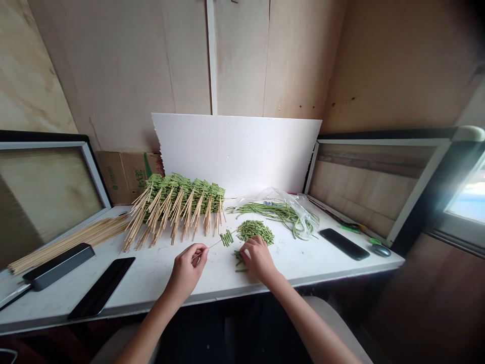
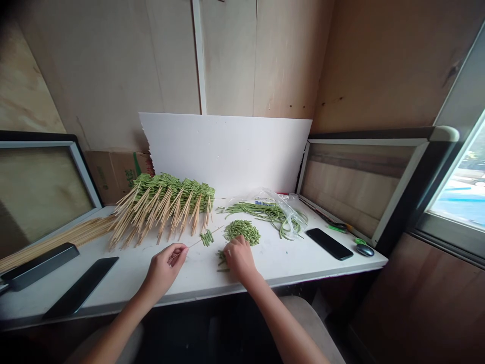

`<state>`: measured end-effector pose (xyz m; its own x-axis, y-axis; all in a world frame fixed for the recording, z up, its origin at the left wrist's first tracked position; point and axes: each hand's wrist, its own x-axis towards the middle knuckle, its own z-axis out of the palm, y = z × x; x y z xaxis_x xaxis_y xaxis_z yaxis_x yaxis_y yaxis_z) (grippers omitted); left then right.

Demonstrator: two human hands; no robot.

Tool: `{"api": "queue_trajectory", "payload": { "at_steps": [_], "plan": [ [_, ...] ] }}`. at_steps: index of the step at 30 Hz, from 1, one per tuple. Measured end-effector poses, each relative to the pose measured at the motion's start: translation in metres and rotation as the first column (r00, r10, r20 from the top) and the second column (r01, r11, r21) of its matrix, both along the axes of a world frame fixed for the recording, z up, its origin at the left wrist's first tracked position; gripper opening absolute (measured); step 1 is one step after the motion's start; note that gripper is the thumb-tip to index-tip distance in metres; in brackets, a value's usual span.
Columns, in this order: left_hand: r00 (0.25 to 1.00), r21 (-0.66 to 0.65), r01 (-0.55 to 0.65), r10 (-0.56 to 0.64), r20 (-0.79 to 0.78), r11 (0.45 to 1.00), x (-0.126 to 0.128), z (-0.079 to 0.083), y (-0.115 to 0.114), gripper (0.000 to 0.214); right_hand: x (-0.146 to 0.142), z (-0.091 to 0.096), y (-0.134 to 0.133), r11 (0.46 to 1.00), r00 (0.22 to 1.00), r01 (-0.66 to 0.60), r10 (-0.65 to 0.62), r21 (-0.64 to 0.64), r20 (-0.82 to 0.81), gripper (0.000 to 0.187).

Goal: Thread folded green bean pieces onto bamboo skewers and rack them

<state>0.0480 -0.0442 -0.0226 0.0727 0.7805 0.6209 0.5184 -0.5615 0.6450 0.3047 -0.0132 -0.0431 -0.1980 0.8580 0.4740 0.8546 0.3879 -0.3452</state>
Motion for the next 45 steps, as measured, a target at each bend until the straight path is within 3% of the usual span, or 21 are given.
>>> {"api": "queue_trajectory", "payload": {
  "at_steps": [4,7,10,14,25,31,38,45],
  "plan": [
    [1.000,-0.002,-0.008,0.009,0.017,1.000,-0.001,0.001,0.001,0.021,0.008,0.007,0.006,0.996,0.927,-0.084,0.080,0.006,-0.366,0.017],
    [1.000,-0.021,-0.004,0.005,0.021,1.000,-0.002,0.000,0.002,0.020,0.013,0.016,0.010,0.981,0.744,-0.161,0.049,-0.108,-0.666,0.030],
    [1.000,-0.043,0.010,-0.009,0.022,0.999,-0.002,-0.001,0.003,0.019,0.014,0.024,0.010,0.941,0.521,-0.273,-0.031,-0.201,-0.853,0.036],
    [0.999,-0.065,0.035,-0.034,0.026,0.997,0.000,-0.001,0.002,0.019,0.011,0.029,0.008,0.924,0.329,-0.343,-0.050,-0.169,-0.943,0.039],
    [0.998,-0.061,0.062,-0.062,0.010,0.996,0.002,0.007,-0.005,0.019,0.007,0.034,0.004,0.905,0.074,-0.411,-0.082,-0.106,-0.994,0.043],
    [0.998,-0.026,0.056,-0.057,-0.013,0.998,0.002,0.007,-0.005,0.021,0.006,0.044,-0.003,0.855,0.079,-0.512,-0.044,-0.079,-0.996,0.040],
    [0.999,-0.009,0.045,-0.045,-0.025,0.999,0.002,0.008,-0.006,0.019,0.007,0.042,0.000,0.887,0.094,-0.455,-0.042,-0.081,-0.995,0.038],
    [0.995,0.020,0.047,-0.045,-0.087,0.999,0.001,0.012,-0.009,0.018,0.008,0.043,-0.002,0.911,0.190,-0.408,0.021,-0.059,-0.982,0.032]
  ]
}}
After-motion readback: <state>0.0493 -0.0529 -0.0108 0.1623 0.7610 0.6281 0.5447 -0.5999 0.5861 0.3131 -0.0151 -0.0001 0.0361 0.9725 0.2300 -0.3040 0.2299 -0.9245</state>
